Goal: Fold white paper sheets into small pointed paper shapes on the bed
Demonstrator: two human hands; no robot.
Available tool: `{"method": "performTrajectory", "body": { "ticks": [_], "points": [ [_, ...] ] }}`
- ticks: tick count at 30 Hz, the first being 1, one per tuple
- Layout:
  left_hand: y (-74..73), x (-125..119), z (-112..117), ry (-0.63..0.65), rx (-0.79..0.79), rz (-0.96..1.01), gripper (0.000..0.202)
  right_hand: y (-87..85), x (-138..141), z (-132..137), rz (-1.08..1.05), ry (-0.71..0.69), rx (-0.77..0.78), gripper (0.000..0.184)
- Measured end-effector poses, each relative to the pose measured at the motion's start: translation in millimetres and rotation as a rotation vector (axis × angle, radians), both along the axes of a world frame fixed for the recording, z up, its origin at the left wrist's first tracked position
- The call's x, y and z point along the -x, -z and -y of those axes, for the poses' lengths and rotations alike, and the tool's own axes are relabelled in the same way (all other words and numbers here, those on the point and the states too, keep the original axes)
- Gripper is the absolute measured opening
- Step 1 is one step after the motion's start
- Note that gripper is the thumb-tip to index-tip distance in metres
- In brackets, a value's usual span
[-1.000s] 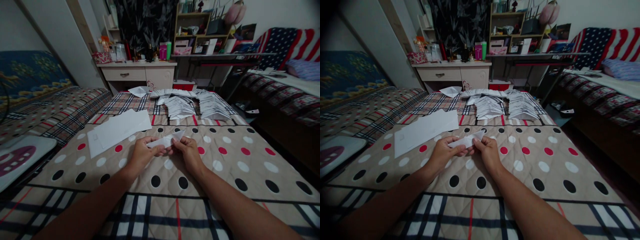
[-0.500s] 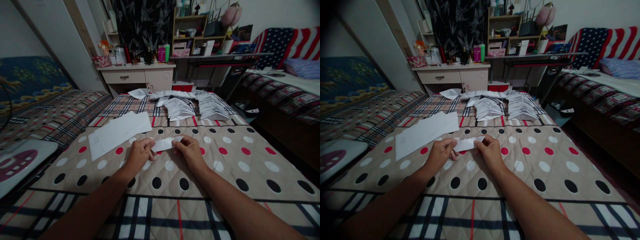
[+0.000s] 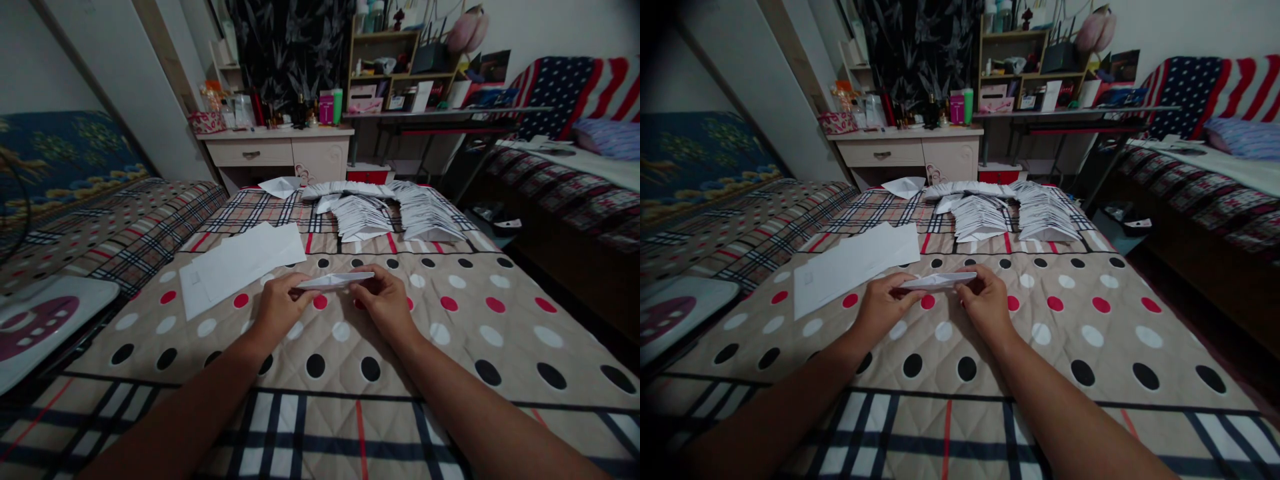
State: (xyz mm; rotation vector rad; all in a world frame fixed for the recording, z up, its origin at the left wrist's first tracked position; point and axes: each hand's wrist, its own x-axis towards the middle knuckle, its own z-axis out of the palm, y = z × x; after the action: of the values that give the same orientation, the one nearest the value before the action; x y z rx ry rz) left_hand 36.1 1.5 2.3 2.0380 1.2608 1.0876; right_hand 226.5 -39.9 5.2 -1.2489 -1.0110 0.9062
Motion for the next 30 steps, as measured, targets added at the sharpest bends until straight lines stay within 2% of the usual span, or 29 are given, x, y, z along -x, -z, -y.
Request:
{"method": "performTrajectory", "body": {
  "ticks": [5, 10, 12, 14, 17, 21, 25, 30],
  "points": [
    [1.8, 2, -1, 0.026, -0.188, -0.17, 0.022, -7.2, -1, 5, 0.105, -0.028, -0.073, 0.039],
    [1.5, 2, 0, 0.025, -0.158, -0.252, 0.026, -6.3, -5, 8, 0.133, -0.112, -0.087, 0.041],
    [1.2, 1, 1, 0.026, -0.148, -0.261, 0.026, -3.1, -7, 7, 0.182, -0.103, -0.083, 0.037],
    [0.9, 1, 1, 0.03, -0.144, -0.261, 0.026, 0.3, -8, 5, 0.308, -0.039, -0.095, 0.027],
    [0.0, 1, 2, 0.045, -0.123, -0.276, 0.03, 2.5, -11, 2, 0.623, 0.062, -0.164, 0.014],
    [-1.5, 0, 4, 0.076, -0.089, -0.299, 0.034, -0.4, -15, 4, 1.013, 0.137, -0.225, 0.016],
    [-0.1, 0, 5, 0.102, -0.064, -0.27, 0.035, -1.8, -28, 1, 1.093, 0.216, -0.204, 0.014],
    [4.6, 0, 4, 0.102, -0.063, -0.255, 0.024, 0.0, -62, -27, 1.179, 0.443, -0.208, 0.016]
  ]
}}
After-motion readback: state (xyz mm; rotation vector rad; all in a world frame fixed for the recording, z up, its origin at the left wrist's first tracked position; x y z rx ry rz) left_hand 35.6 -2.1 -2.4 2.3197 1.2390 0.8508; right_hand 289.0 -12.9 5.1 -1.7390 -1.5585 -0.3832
